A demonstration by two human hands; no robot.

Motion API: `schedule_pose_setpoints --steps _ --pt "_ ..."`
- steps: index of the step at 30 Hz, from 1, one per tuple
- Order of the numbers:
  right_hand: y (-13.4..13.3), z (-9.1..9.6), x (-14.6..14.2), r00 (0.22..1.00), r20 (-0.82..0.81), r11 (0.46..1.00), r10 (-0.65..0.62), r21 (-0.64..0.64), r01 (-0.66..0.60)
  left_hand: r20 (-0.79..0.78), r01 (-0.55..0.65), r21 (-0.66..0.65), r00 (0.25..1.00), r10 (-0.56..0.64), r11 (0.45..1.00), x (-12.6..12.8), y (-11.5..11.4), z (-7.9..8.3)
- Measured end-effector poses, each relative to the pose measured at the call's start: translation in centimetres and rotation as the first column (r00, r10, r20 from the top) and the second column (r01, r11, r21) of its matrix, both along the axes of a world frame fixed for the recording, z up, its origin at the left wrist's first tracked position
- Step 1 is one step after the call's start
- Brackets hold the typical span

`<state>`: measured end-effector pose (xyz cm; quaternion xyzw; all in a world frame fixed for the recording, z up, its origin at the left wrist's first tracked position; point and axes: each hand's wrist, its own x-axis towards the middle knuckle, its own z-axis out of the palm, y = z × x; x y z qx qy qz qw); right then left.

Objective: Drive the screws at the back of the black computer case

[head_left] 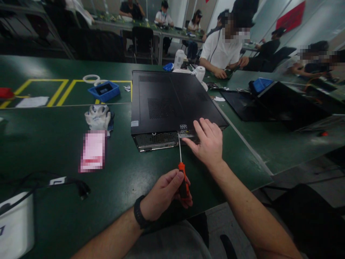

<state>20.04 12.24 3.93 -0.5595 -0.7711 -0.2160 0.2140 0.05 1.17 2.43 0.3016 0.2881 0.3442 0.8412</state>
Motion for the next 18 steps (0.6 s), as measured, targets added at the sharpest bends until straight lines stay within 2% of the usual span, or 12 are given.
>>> schedule_pose_setpoints --steps 6,11,18 --pt "0.1 -0.8 0.3 0.997 0.014 0.997 0.069 0.030 -0.070 0.003 -0.008 0.025 1.000 0.008 1.000 0.2 0.0 -0.6" --pt "0.8 -1.7 0.6 0.998 -0.036 0.998 0.048 0.039 -0.047 -0.005 -0.006 0.030 1.000 0.007 1.000 0.2 0.1 -0.5" --pt "0.9 -1.8 0.5 0.999 0.009 0.993 0.047 0.108 -0.047 0.002 -0.014 0.027 1.000 0.014 1.000 0.0 0.0 -0.4"
